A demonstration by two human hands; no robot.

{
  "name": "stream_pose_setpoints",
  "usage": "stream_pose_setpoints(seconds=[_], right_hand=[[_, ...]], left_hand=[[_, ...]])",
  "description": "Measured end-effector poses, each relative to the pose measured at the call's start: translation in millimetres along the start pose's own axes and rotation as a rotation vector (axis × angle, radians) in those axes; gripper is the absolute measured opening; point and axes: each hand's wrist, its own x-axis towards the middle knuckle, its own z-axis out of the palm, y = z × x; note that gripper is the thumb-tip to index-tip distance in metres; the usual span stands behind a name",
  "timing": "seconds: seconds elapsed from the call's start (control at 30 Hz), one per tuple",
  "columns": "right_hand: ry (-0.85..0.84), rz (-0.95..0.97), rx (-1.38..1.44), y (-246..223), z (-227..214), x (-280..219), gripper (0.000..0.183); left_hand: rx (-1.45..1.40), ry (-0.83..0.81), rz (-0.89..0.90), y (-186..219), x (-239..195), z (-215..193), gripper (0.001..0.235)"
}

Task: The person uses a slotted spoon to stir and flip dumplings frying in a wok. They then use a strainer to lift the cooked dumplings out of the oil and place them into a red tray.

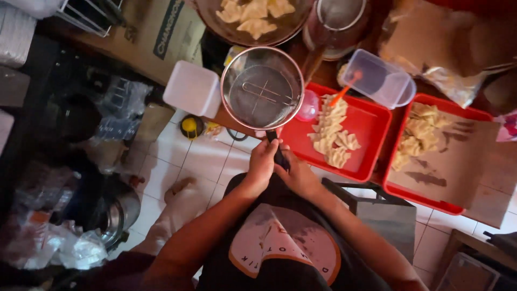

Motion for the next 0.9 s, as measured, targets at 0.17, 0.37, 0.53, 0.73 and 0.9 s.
stream_pose_setpoints(seconds=[0.17, 0.37, 0.53, 0.73, 0.9], right_hand=[[-0.157, -0.059, 0.057, -30, -34, 22, 0.034], [0.204, 0.136, -0.068, 76, -64, 101, 0.022], [0.646, -0.132, -0.402, 207, -83, 235, 0.038], [0.41, 0.18, -0.148, 132, -106, 265, 0.071], [0.378, 0.235, -0.156, 135, -101, 281, 0.07]], left_hand=[[0.106, 0.03, 0.04, 16, 14, -45, 0.022], [-0.143, -0.012, 0.057, -1, 26, -62, 0.02], [-0.124, 0.085, 0.016, 0, 25, -54, 0.02], [-0.197, 0.188, -0.011, -7, 14, -38, 0.02], [-0.138, 0.246, -0.045, 4, -3, -37, 0.021]])
